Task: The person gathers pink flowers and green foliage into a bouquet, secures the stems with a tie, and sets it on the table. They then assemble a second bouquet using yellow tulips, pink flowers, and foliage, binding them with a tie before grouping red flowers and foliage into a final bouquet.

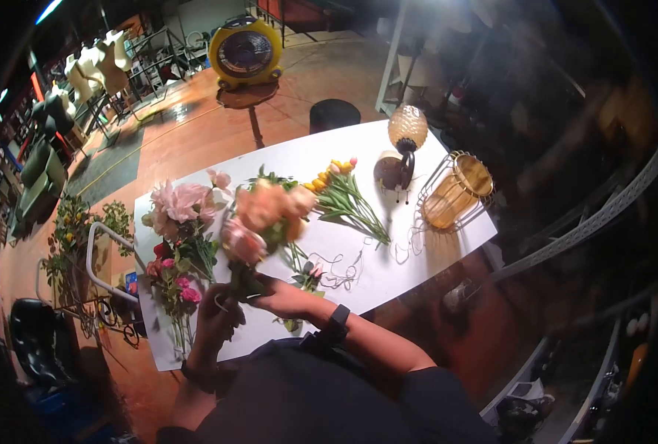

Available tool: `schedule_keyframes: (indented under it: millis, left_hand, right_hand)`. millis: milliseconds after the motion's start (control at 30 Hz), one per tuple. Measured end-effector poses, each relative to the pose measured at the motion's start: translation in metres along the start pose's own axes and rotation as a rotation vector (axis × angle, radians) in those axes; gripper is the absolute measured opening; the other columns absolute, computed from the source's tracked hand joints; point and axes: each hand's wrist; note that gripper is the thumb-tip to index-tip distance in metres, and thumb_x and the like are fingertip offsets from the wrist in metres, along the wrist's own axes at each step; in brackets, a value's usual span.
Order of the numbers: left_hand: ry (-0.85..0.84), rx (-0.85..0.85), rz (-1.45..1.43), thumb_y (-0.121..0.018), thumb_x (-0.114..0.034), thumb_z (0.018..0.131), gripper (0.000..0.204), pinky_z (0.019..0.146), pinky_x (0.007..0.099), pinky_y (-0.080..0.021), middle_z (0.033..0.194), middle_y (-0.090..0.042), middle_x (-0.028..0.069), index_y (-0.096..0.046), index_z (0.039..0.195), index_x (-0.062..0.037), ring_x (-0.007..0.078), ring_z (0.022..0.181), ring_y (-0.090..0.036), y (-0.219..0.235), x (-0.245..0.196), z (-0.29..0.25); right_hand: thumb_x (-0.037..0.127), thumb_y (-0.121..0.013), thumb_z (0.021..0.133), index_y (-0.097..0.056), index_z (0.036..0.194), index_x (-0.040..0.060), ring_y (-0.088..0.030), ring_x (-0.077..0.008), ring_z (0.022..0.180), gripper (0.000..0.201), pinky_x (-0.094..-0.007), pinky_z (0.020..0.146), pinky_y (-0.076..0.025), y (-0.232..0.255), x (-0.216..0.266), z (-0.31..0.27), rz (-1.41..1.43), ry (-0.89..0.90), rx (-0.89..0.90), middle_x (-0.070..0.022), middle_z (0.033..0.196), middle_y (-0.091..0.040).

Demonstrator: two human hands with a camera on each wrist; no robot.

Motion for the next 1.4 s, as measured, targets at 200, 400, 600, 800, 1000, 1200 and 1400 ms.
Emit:
schedule_keyframes:
  millis: [200,400,600,800,1000,1200,1400]
  left_hand:
    - [-0.085,-0.061,0.209,-0.053,-0.011,0.097,0.033,0.065,0.0257,-0.049,0.099,-0.061,0.0075,-0.044,0.127,-0.0019,0.0112,0.076,-0.058,-0.038,-0.001,0.029]
    - [-0.247,0.220,0.847,-0.060,-0.003,0.079,0.076,0.100,0.0399,-0.042,0.132,-0.044,0.0248,-0.026,0.148,-0.0031,0.0393,0.119,-0.049,-0.069,-0.011,0.032]
    - [-0.219,0.220,0.902,-0.063,-0.013,0.086,0.069,0.096,0.0392,-0.046,0.131,-0.048,0.0209,-0.033,0.148,-0.0116,0.0372,0.111,-0.055,-0.067,-0.023,0.017]
    - [0.107,0.030,0.892,-0.058,-0.015,0.090,0.037,0.089,0.0357,-0.048,0.115,-0.060,0.0179,-0.056,0.125,-0.0021,0.0306,0.100,-0.061,-0.017,0.003,-0.011]
    - [0.280,-0.061,0.890,-0.058,-0.017,0.091,0.033,0.085,0.0363,-0.049,0.109,-0.063,0.0175,-0.059,0.119,0.0005,0.0299,0.098,-0.062,0.007,0.009,-0.022]
    - [0.223,-0.097,0.852,-0.059,-0.019,0.090,0.033,0.085,0.0363,-0.049,0.110,-0.063,0.0186,-0.060,0.118,0.0005,0.0306,0.095,-0.063,0.030,0.021,0.006]
    - [-0.053,-0.179,0.981,-0.065,-0.015,0.086,0.031,0.085,0.0393,-0.048,0.109,-0.059,0.0187,-0.059,0.114,-0.0014,0.0341,0.096,-0.059,0.046,0.048,0.050]
  right_hand:
    - [0.021,-0.062,0.095,-0.034,0.141,-0.0035,-0.055,-0.0197,0.112,0.059,-0.0346,0.095,-0.046,0.023,-0.013,0.003,0.200,0.221,0.058,-0.0128,0.131,-0.051]
    - [0.020,-0.069,0.090,-0.049,0.131,0.0001,-0.056,-0.0142,0.103,0.049,-0.0318,0.091,-0.047,0.057,-0.027,-0.012,0.249,0.067,-0.144,-0.0076,0.118,-0.058]
    - [0.005,-0.062,0.087,-0.056,0.111,0.0005,-0.058,-0.0161,0.087,0.025,-0.0289,0.077,-0.048,0.101,-0.038,-0.027,0.366,0.335,-0.321,-0.0071,0.098,-0.062]
    - [0.009,-0.063,0.088,-0.051,0.117,0.0022,-0.060,-0.0227,0.086,0.033,-0.0372,0.081,-0.049,0.169,-0.020,-0.053,0.474,0.467,-0.532,-0.0080,0.092,-0.060]
    - [0.016,-0.062,0.088,-0.048,0.122,0.0031,-0.058,-0.0216,0.094,0.039,-0.0338,0.085,-0.047,0.189,-0.026,-0.062,0.420,0.498,-0.557,-0.0071,0.100,-0.058]
    - [0.008,-0.065,0.085,-0.050,0.116,0.0013,-0.060,-0.0215,0.096,0.035,-0.0348,0.088,-0.045,0.158,-0.036,-0.038,0.321,0.396,-0.517,-0.0089,0.101,-0.061]
    - [0.007,-0.064,0.085,-0.056,0.115,0.0018,-0.061,-0.0164,0.094,0.031,-0.0301,0.084,-0.047,0.122,-0.032,-0.013,0.272,0.207,-0.312,-0.0085,0.103,-0.065]
Point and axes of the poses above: each hand's wrist, its own z-axis towards the middle knuckle, its own y-axis out of the back of the hand, x = y × z
